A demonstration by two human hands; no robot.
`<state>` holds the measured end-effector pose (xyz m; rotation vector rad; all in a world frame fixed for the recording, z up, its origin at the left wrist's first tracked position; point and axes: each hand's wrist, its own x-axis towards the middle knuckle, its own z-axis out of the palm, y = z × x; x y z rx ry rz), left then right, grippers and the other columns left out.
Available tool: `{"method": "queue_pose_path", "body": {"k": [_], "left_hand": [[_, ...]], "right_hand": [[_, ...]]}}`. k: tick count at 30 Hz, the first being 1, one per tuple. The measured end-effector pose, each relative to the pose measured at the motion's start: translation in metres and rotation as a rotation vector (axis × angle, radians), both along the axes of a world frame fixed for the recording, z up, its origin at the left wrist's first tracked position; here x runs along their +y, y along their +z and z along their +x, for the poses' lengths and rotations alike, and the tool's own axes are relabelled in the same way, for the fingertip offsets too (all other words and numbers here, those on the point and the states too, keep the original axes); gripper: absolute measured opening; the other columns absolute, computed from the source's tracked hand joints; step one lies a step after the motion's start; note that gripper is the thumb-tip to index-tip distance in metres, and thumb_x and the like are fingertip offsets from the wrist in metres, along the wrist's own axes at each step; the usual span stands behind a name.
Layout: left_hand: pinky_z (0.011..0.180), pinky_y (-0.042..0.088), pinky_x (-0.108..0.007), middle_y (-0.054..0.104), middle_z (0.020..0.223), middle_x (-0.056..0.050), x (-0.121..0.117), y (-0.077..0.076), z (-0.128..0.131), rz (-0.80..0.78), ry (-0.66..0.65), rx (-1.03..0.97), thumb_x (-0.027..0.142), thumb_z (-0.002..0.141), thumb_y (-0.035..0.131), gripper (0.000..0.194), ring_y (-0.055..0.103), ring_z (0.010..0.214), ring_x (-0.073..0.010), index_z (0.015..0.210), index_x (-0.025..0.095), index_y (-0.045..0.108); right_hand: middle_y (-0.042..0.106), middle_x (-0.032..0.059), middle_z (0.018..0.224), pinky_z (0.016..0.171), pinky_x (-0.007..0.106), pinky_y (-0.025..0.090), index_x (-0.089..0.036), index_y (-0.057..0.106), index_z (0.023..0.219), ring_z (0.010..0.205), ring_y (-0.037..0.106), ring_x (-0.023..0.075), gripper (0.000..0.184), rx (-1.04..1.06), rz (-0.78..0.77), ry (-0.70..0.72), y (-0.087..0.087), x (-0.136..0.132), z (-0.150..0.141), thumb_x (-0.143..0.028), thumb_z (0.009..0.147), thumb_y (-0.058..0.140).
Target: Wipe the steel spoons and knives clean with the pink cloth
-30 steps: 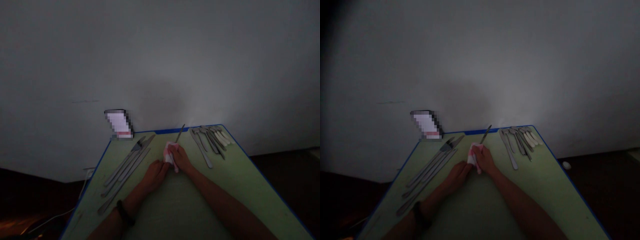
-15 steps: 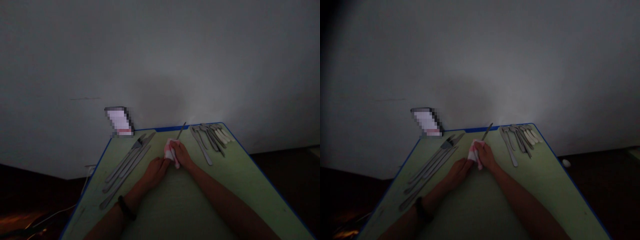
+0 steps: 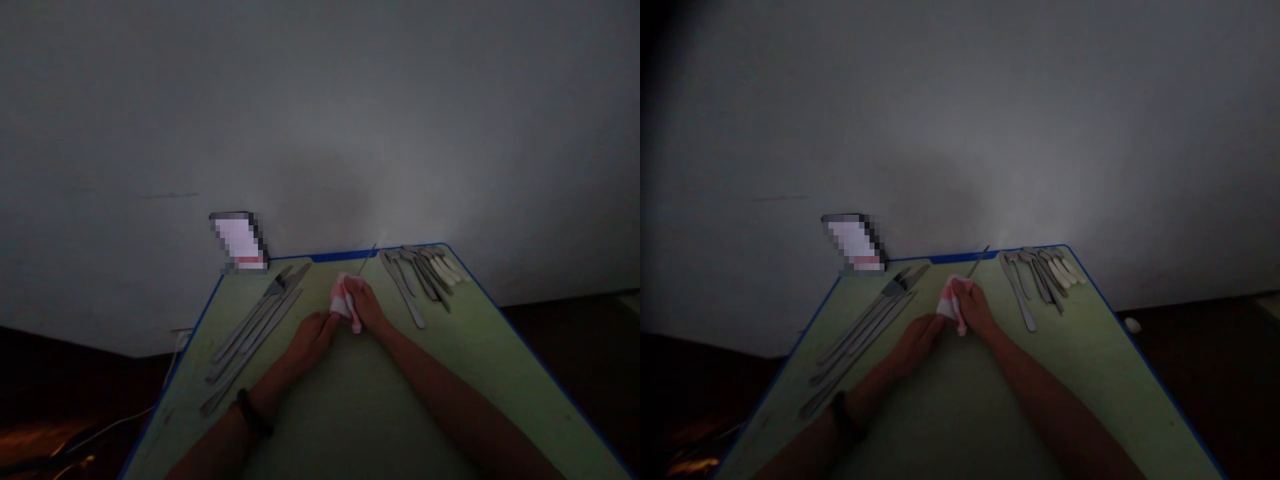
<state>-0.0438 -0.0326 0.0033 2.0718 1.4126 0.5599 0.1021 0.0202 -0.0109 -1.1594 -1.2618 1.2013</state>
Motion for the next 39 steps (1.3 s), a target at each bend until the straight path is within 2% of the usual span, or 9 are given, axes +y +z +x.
{"method": "queue_pose_path", "body": {"k": [5, 10, 15, 19, 23, 25, 28, 34, 39], "left_hand": [[0.057, 0.038, -0.026, 0.053, 0.057, 0.000, 0.000, 0.002, 0.000, -0.055, 0.058, -0.100, 0.045, 0.092, 0.022, 0.049, 0.050, 0.057, -0.0149, 0.064, 0.019, 0.053], [0.053, 0.033, -0.025, 0.049, 0.056, 0.002, 0.001, 0.002, 0.000, -0.035, 0.134, -0.117, 0.044, 0.091, 0.024, 0.045, 0.046, 0.053, -0.0131, 0.065, 0.019, 0.050], [0.052, 0.032, -0.025, 0.045, 0.053, 0.003, 0.001, 0.002, 0.001, -0.056, 0.174, -0.154, 0.048, 0.090, 0.026, 0.045, 0.044, 0.052, -0.0132, 0.065, 0.019, 0.050], [0.053, 0.032, -0.025, 0.045, 0.053, 0.003, 0.001, 0.003, 0.003, -0.056, 0.202, -0.162, 0.051, 0.089, 0.029, 0.045, 0.044, 0.052, -0.0133, 0.061, 0.019, 0.046], [0.053, 0.033, -0.025, 0.045, 0.054, 0.003, 0.002, 0.003, 0.003, -0.057, 0.214, -0.173, 0.049, 0.090, 0.025, 0.044, 0.045, 0.051, -0.0131, 0.063, 0.020, 0.044], [0.053, 0.033, -0.025, 0.046, 0.055, 0.003, 0.003, 0.001, 0.003, -0.059, 0.215, -0.174, 0.048, 0.091, 0.025, 0.043, 0.046, 0.051, -0.0132, 0.064, 0.020, 0.044], [0.053, 0.033, -0.025, 0.046, 0.055, 0.004, 0.003, -0.001, 0.003, -0.066, 0.198, -0.166, 0.047, 0.091, 0.028, 0.041, 0.046, 0.051, -0.0133, 0.065, 0.020, 0.045], [0.055, 0.034, -0.025, 0.051, 0.058, 0.002, 0.002, -0.001, 0.003, -0.073, 0.122, -0.102, 0.046, 0.090, 0.031, 0.039, 0.050, 0.056, -0.0143, 0.067, 0.020, 0.048], [0.054, 0.035, -0.025, 0.050, 0.058, 0.003, 0.002, 0.004, 0.004, -0.097, 0.163, -0.157, 0.047, 0.090, 0.029, 0.040, 0.048, 0.054, -0.0138, 0.067, 0.020, 0.047]], "right_hand": [[0.052, -0.0018, 0.061, 0.054, 0.023, 0.036, -0.017, 0.055, 0.069, 0.056, 0.044, 0.0113, 0.038, 0.075, 0.017, 0.048, -0.005, 0.001, 0.003, -0.054, 0.076, 0.053], [0.054, -0.0025, 0.058, 0.053, 0.022, 0.035, -0.016, 0.058, 0.066, 0.053, 0.046, 0.0104, 0.036, 0.085, 0.036, 0.260, -0.004, 0.002, 0.009, -0.051, 0.075, 0.058], [0.056, -0.0020, 0.060, 0.055, 0.023, 0.038, -0.016, 0.061, 0.068, 0.056, 0.049, 0.0112, 0.040, 0.154, -0.030, 0.133, -0.010, 0.005, 0.009, -0.056, 0.071, 0.060], [0.061, 0.0008, 0.065, 0.058, 0.024, 0.042, -0.016, 0.062, 0.076, 0.059, 0.053, 0.0131, 0.044, 0.384, -0.069, 0.060, -0.012, 0.010, 0.007, -0.060, 0.076, 0.054], [0.067, 0.0034, 0.079, 0.069, 0.030, 0.049, -0.018, 0.063, 0.090, 0.070, 0.060, 0.0167, 0.045, 0.726, -0.117, 0.158, -0.005, 0.014, 0.006, -0.059, 0.081, 0.047], [0.068, 0.0038, 0.083, 0.073, 0.033, 0.050, -0.019, 0.063, 0.093, 0.076, 0.062, 0.0186, 0.041, 0.821, -0.144, 0.214, -0.002, 0.016, 0.007, -0.055, 0.083, 0.045], [0.069, 0.0017, 0.082, 0.075, 0.032, 0.050, -0.021, 0.064, 0.090, 0.079, 0.063, 0.0184, 0.030, 0.893, -0.157, 0.151, -0.002, 0.017, 0.008, -0.045, 0.082, 0.050], [0.068, 0.0068, 0.077, 0.070, 0.032, 0.049, -0.014, 0.067, 0.087, 0.074, 0.062, 0.0208, 0.046, 0.845, -0.263, 0.202, -0.005, 0.016, 0.008, -0.055, 0.078, 0.047], [0.062, -0.0003, 0.066, 0.062, 0.026, 0.044, -0.018, 0.062, 0.073, 0.061, 0.055, 0.0144, 0.032, 0.605, -0.203, 0.081, -0.010, 0.014, 0.006, -0.049, 0.069, 0.063]]}}
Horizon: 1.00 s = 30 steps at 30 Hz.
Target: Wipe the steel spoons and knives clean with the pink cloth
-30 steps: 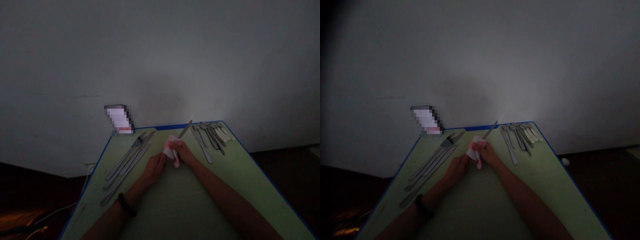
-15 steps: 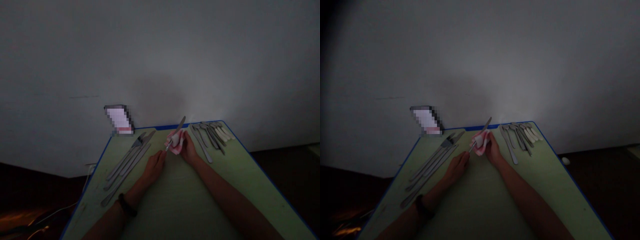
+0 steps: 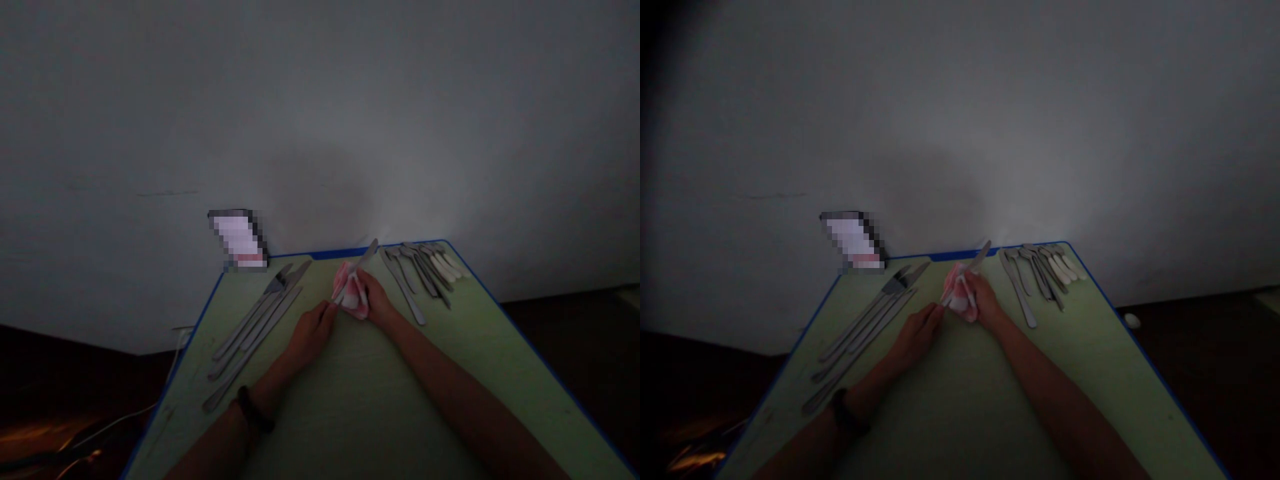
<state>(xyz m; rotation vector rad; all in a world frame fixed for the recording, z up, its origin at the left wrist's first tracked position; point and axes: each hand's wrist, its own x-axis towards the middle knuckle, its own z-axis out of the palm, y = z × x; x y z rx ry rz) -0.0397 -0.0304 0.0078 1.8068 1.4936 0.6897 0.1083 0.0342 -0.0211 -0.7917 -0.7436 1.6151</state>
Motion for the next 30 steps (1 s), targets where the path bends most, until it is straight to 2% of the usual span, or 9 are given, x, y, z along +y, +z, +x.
{"method": "queue_pose_path", "body": {"k": [4, 11, 14, 16, 19, 23, 28, 30], "left_hand": [[0.056, 0.036, -0.026, 0.050, 0.060, 0.002, 0.001, -0.002, 0.000, 0.007, -0.011, -0.009, 0.048, 0.090, 0.030, 0.039, 0.048, 0.056, -0.0145, 0.069, 0.020, 0.048], [0.059, 0.038, -0.026, 0.056, 0.067, 0.000, 0.002, -0.008, -0.001, 0.048, 0.025, -0.001, 0.046, 0.090, 0.032, 0.037, 0.052, 0.061, -0.0155, 0.073, 0.019, 0.050], [0.061, 0.040, -0.027, 0.060, 0.072, -0.002, 0.002, -0.008, -0.001, 0.057, 0.035, 0.005, 0.045, 0.090, 0.033, 0.036, 0.055, 0.064, -0.0163, 0.076, 0.019, 0.052], [0.063, 0.041, -0.027, 0.062, 0.074, -0.003, 0.002, -0.008, -0.001, 0.074, 0.048, 0.015, 0.044, 0.090, 0.033, 0.035, 0.057, 0.066, -0.0171, 0.078, 0.018, 0.054], [0.063, 0.042, -0.028, 0.063, 0.075, -0.004, 0.003, -0.008, -0.001, 0.082, 0.065, 0.028, 0.042, 0.090, 0.031, 0.036, 0.057, 0.067, -0.0177, 0.081, 0.018, 0.055], [0.062, 0.043, -0.028, 0.062, 0.073, -0.003, 0.003, -0.008, -0.001, 0.076, 0.058, 0.019, 0.045, 0.090, 0.033, 0.036, 0.057, 0.065, -0.0172, 0.080, 0.018, 0.055], [0.058, 0.041, -0.027, 0.060, 0.067, -0.001, 0.002, -0.006, 0.000, 0.049, 0.092, 0.015, 0.046, 0.090, 0.032, 0.037, 0.056, 0.062, -0.0170, 0.075, 0.019, 0.052], [0.056, 0.040, -0.027, 0.058, 0.066, -0.001, 0.003, -0.005, 0.000, 0.055, 0.125, 0.015, 0.046, 0.090, 0.032, 0.037, 0.055, 0.061, -0.0167, 0.074, 0.019, 0.051]], "right_hand": [[0.057, -0.0030, 0.063, 0.058, 0.023, 0.039, -0.018, 0.059, 0.070, 0.057, 0.049, 0.0111, 0.029, -0.267, 0.124, 0.010, 0.001, -0.006, 0.001, -0.047, 0.070, 0.065], [0.059, -0.0009, 0.071, 0.060, 0.023, 0.042, -0.019, 0.059, 0.082, 0.062, 0.051, 0.0119, 0.036, -0.321, 0.222, 0.130, 0.002, -0.009, 0.005, -0.053, 0.071, 0.062], [0.061, -0.0005, 0.076, 0.061, 0.024, 0.043, -0.019, 0.059, 0.087, 0.066, 0.053, 0.0125, 0.038, -0.413, 0.246, 0.135, 0.002, -0.010, 0.008, -0.046, 0.063, 0.072], [0.059, -0.0023, 0.072, 0.060, 0.024, 0.042, -0.019, 0.058, 0.081, 0.064, 0.051, 0.0121, 0.037, -0.498, 0.254, 0.147, 0.002, -0.011, 0.009, -0.037, 0.056, 0.078], [0.058, -0.0040, 0.071, 0.060, 0.024, 0.042, -0.019, 0.057, 0.078, 0.064, 0.050, 0.0115, 0.034, -0.546, 0.276, 0.174, 0.003, -0.012, 0.008, -0.029, 0.054, 0.078], [0.061, -0.0024, 0.075, 0.063, 0.024, 0.042, -0.019, 0.060, 0.083, 0.069, 0.053, 0.0130, 0.023, -0.436, 0.238, 0.142, 0.001, -0.008, 0.005, -0.025, 0.062, 0.069], [0.066, 0.0000, 0.076, 0.064, 0.029, 0.046, -0.020, 0.060, 0.084, 0.070, 0.059, 0.0181, 0.024, 0.014, 0.019, 0.087, -0.008, 0.002, -0.001, -0.030, 0.062, 0.055], [0.065, -0.0002, 0.068, 0.063, 0.030, 0.047, -0.019, 0.060, 0.078, 0.065, 0.059, 0.0183, 0.021, 0.092, -0.077, 0.035, -0.012, 0.006, -0.003, -0.031, 0.061, 0.054]]}}
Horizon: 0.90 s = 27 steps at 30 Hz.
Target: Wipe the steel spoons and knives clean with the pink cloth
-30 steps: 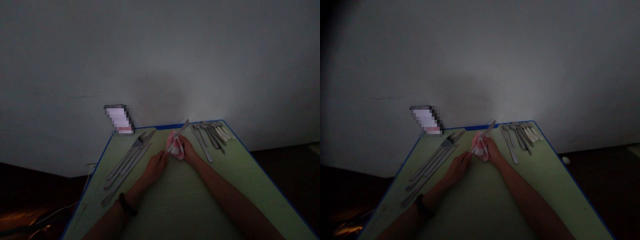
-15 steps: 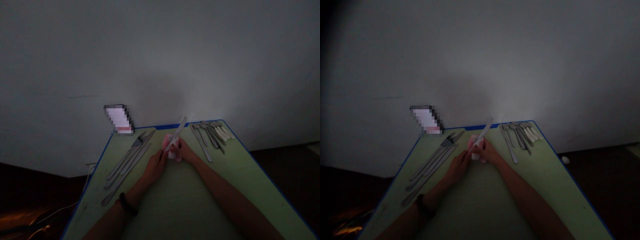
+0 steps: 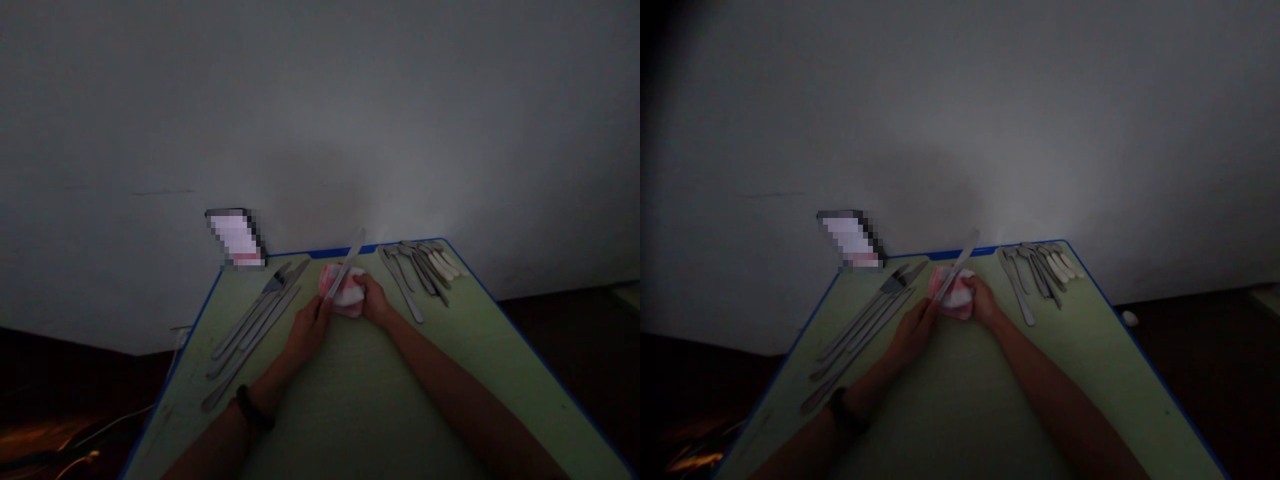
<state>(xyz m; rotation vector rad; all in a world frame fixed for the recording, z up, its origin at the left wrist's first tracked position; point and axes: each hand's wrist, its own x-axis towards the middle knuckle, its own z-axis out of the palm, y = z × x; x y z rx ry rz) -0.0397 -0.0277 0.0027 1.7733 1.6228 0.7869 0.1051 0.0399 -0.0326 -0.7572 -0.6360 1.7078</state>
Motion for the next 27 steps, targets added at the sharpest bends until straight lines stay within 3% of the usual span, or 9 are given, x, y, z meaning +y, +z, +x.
{"method": "queue_pose_path", "body": {"k": [4, 10, 14, 19, 27], "left_hand": [[0.056, 0.039, -0.027, 0.056, 0.063, 0.000, 0.002, 0.001, 0.000, 0.029, 0.020, -0.007, 0.046, 0.091, 0.031, 0.036, 0.053, 0.058, -0.0157, 0.073, 0.020, 0.049], [0.056, 0.038, -0.026, 0.055, 0.062, 0.001, 0.002, 0.000, -0.001, 0.026, -0.045, -0.003, 0.046, 0.091, 0.032, 0.037, 0.052, 0.057, -0.0150, 0.073, 0.019, 0.051], [0.057, 0.039, -0.025, 0.057, 0.065, 0.001, 0.001, -0.002, -0.002, 0.027, -0.073, 0.008, 0.046, 0.091, 0.033, 0.038, 0.053, 0.058, -0.0148, 0.076, 0.019, 0.053], [0.055, 0.038, -0.025, 0.056, 0.063, 0.001, 0.000, -0.003, -0.002, 0.024, -0.069, 0.054, 0.047, 0.091, 0.033, 0.038, 0.052, 0.057, -0.0148, 0.074, 0.019, 0.053], [0.054, 0.036, -0.025, 0.055, 0.062, 0.001, 0.000, -0.004, -0.001, 0.017, -0.063, 0.040, 0.047, 0.091, 0.033, 0.038, 0.053, 0.056, -0.0147, 0.073, 0.019, 0.052]], "right_hand": [[0.064, -0.0007, 0.062, 0.065, 0.030, 0.048, -0.019, 0.059, 0.071, 0.062, 0.060, 0.0176, 0.016, 0.026, -0.053, -0.033, -0.001, 0.002, -0.001, -0.033, 0.064, 0.056], [0.069, 0.0038, 0.074, 0.065, 0.031, 0.049, -0.017, 0.064, 0.085, 0.069, 0.063, 0.0187, 0.036, -0.010, 0.084, 0.072, 0.008, -0.005, 0.002, -0.051, 0.073, 0.057], [0.069, 0.0016, 0.075, 0.066, 0.026, 0.048, -0.017, 0.065, 0.083, 0.067, 0.062, 0.0151, 0.021, -0.115, 0.126, 0.090, 0.007, -0.006, 0.002, -0.031, 0.068, 0.068], [0.069, 0.0009, 0.070, 0.066, 0.029, 0.051, -0.017, 0.063, 0.078, 0.065, 0.062, 0.0161, 0.011, 0.083, -0.040, -0.091, 0.007, 0.000, 0.001, -0.020, 0.067, 0.061], [0.068, 0.0006, 0.069, 0.065, 0.029, 0.049, -0.016, 0.062, 0.082, 0.063, 0.062, 0.0167, 0.019, 0.059, -0.016, -0.048, 0.013, 0.002, 0.001, -0.014, 0.063, 0.059]]}}
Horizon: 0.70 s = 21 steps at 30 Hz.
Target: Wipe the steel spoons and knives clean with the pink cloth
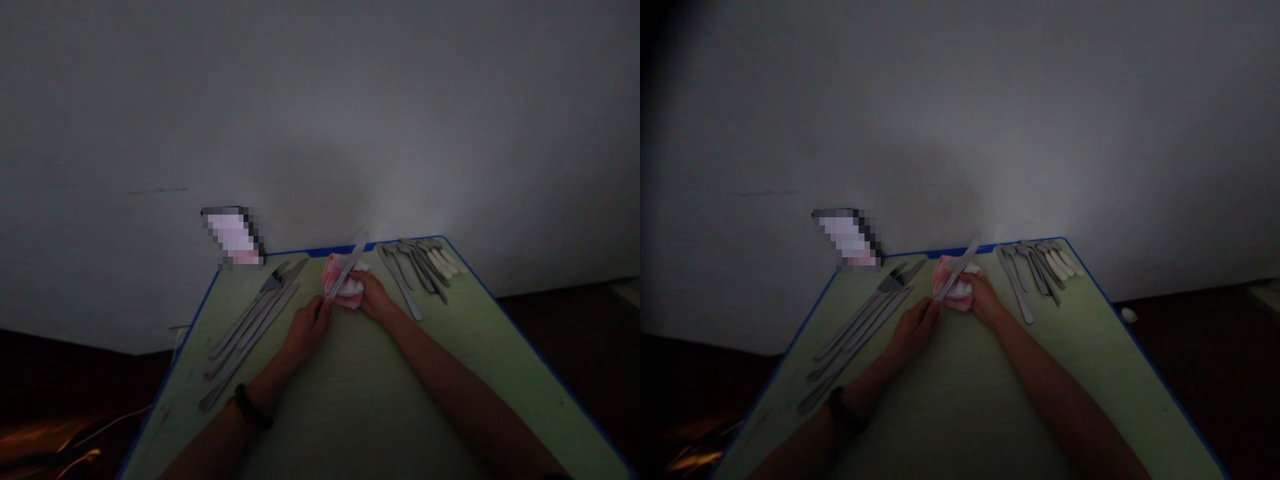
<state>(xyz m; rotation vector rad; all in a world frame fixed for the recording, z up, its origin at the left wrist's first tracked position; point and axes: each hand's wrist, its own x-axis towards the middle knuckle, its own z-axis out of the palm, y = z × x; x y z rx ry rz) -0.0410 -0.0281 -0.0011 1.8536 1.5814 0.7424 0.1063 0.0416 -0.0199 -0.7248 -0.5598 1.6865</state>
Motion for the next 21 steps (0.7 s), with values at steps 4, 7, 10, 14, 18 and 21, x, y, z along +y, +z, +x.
{"method": "queue_pose_path", "body": {"k": [4, 7, 10, 14, 18, 21], "left_hand": [[0.055, 0.037, -0.025, 0.057, 0.063, 0.001, -0.0004, -0.0022, -0.0002, -0.004, -0.019, -0.006, 0.045, 0.091, 0.034, 0.034, 0.054, 0.058, -0.0155, 0.076, 0.020, 0.052], [0.055, 0.037, -0.025, 0.056, 0.063, 0.001, -0.0005, -0.0015, -0.0005, -0.006, -0.028, -0.020, 0.044, 0.091, 0.034, 0.034, 0.053, 0.058, -0.0152, 0.076, 0.019, 0.052], [0.054, 0.036, -0.025, 0.054, 0.061, 0.002, -0.0003, 0.0013, -0.0004, 0.002, -0.006, -0.036, 0.045, 0.091, 0.034, 0.036, 0.051, 0.056, -0.0145, 0.072, 0.019, 0.050], [0.053, 0.036, -0.024, 0.054, 0.061, 0.002, -0.0004, 0.0035, -0.0002, 0.005, -0.005, -0.057, 0.044, 0.090, 0.036, 0.035, 0.050, 0.055, -0.0137, 0.070, 0.019, 0.050], [0.053, 0.035, -0.023, 0.054, 0.063, 0.002, -0.0005, 0.0017, -0.0007, 0.015, -0.006, -0.070, 0.044, 0.090, 0.035, 0.035, 0.050, 0.056, -0.0132, 0.074, 0.018, 0.051], [0.053, 0.035, -0.023, 0.053, 0.062, 0.002, -0.0003, 0.0003, -0.0013, 0.008, -0.006, -0.065, 0.044, 0.091, 0.035, 0.035, 0.049, 0.055, -0.0130, 0.078, 0.017, 0.053]], "right_hand": [[0.065, -0.0014, 0.062, 0.059, 0.026, 0.046, -0.017, 0.061, 0.069, 0.056, 0.056, 0.0136, 0.012, -0.044, 0.010, 0.000, -0.0037, -0.0032, 0.0001, -0.015, 0.058, 0.058], [0.055, -0.0053, 0.051, 0.052, 0.023, 0.040, -0.018, 0.053, 0.053, 0.049, 0.047, 0.0100, 0.008, -0.098, 0.049, 0.007, -0.0078, -0.0050, 0.0013, -0.010, 0.051, 0.056], [0.053, -0.0060, 0.049, 0.051, 0.023, 0.040, -0.018, 0.050, 0.049, 0.048, 0.045, 0.0095, 0.010, -0.113, 0.055, -0.017, -0.0069, -0.0058, 0.0015, -0.010, 0.049, 0.055], [0.062, -0.0017, 0.060, 0.061, 0.028, 0.046, -0.018, 0.059, 0.064, 0.057, 0.056, 0.0140, 0.006, -0.054, -0.010, -0.019, -0.0012, -0.0051, -0.0001, -0.019, 0.058, 0.057], [0.066, 0.0004, 0.065, 0.064, 0.029, 0.047, -0.016, 0.062, 0.072, 0.060, 0.059, 0.0150, 0.014, -0.078, 0.057, 0.054, -0.0027, -0.0036, 0.0005, -0.026, 0.063, 0.064], [0.064, 0.0000, 0.059, 0.060, 0.027, 0.044, -0.014, 0.064, 0.064, 0.055, 0.056, 0.0129, 0.010, -0.155, 0.077, 0.088, -0.0072, -0.0033, 0.0022, -0.021, 0.058, 0.067]]}}
